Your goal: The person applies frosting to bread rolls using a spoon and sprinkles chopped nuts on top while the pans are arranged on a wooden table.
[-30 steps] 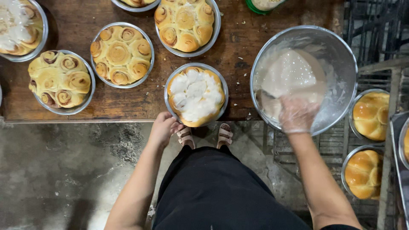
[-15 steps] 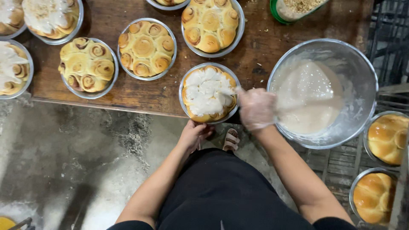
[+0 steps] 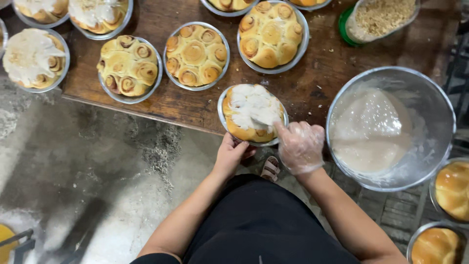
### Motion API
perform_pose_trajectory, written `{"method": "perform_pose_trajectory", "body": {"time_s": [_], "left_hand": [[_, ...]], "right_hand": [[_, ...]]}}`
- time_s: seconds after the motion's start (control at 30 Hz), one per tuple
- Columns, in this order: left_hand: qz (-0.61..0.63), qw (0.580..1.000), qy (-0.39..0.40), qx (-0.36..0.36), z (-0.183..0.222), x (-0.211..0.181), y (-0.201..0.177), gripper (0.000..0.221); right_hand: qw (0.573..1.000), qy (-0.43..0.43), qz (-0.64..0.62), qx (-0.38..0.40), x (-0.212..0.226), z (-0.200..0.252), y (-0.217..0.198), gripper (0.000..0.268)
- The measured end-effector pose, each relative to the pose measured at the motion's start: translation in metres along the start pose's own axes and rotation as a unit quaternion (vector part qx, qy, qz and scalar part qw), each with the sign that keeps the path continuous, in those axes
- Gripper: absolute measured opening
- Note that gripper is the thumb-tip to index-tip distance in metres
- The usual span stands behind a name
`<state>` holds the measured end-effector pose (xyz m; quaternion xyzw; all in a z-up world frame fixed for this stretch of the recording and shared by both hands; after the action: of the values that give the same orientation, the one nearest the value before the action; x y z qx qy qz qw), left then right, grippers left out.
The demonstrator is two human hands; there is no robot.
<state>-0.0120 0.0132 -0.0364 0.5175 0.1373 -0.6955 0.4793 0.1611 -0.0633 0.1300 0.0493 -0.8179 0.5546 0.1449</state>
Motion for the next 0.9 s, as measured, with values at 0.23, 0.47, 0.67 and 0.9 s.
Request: {"method": "perform_pose_trajectory", "body": {"time_s": [0.23,0.47,0.67,0.9], "left_hand": [[-0.023,0.999,0.021,0.014,-0.005,-0.011,0.012,0.033],[0.021,1.000,-0.014,0.003,-0.008,-0.027,0.019,0.033],[0.042,0.999,-0.014,-0.021,-0.012,-0.025,0.018,0.029],[0.047,0.998,-0.038,-0.032,-0.007,-0.033,0.015,0.032]], "right_hand": [[0.996,-0.008,0.091,-0.003,0.007,-0.017,-0.010,0.022],[0.997,-0.066,0.019,-0.031,0.006,0.002,-0.010,0.019],[0.996,-0.028,0.070,-0.042,-0.010,-0.001,-0.005,0.021],[0.997,-0.067,0.031,-0.015,0.003,0.009,-0.025,0.024]]}}
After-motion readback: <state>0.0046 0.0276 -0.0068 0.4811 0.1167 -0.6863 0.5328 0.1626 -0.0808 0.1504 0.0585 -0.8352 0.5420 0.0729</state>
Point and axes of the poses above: each hand's wrist, its own z-axis away from the middle knuckle, its own y-axis out of the palm, x = y × z, the point moved 4 cm from there along -z, towards the middle knuckle, and after that the axes turned 12 degrees about -z, right-handed, at the moved point
